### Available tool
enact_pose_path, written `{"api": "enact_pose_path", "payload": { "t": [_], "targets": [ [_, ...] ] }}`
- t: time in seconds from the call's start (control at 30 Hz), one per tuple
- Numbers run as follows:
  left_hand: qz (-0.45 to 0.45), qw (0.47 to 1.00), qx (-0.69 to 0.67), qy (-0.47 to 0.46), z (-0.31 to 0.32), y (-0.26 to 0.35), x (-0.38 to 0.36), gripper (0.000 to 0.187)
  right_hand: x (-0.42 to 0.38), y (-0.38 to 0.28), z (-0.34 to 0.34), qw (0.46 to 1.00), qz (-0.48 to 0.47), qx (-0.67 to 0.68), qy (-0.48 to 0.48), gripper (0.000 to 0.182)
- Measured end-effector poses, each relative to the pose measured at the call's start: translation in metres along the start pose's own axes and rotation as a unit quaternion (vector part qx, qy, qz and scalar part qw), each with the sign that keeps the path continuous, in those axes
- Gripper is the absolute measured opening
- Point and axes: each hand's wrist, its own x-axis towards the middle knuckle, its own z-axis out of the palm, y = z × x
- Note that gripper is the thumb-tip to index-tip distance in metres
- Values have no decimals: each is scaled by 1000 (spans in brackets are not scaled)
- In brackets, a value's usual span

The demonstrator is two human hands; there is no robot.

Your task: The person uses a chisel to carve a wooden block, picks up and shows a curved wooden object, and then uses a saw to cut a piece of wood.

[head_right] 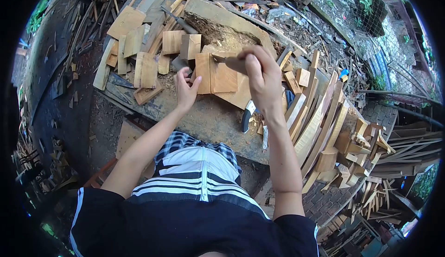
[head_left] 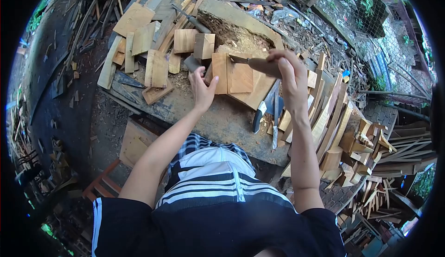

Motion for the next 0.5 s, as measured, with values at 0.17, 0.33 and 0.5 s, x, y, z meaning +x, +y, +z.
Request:
{"api": "enact_pose_path", "payload": {
  "t": [0.17, 0.33, 0.5],
  "targets": [
    [-61, 994, -83, 44, -6, 12, -15, 49, -79, -12, -11, 931, 334, 146, -31, 34],
    [-98, 995, 16, -7, -2, 3, -13, 61, -161, 26, 29, 857, 468, 169, -131, 44],
    [-167, 986, -10, 9, 0, 17, -19, 69, -191, 50, 73, 904, 414, -34, -104, 39]
  ]
}}
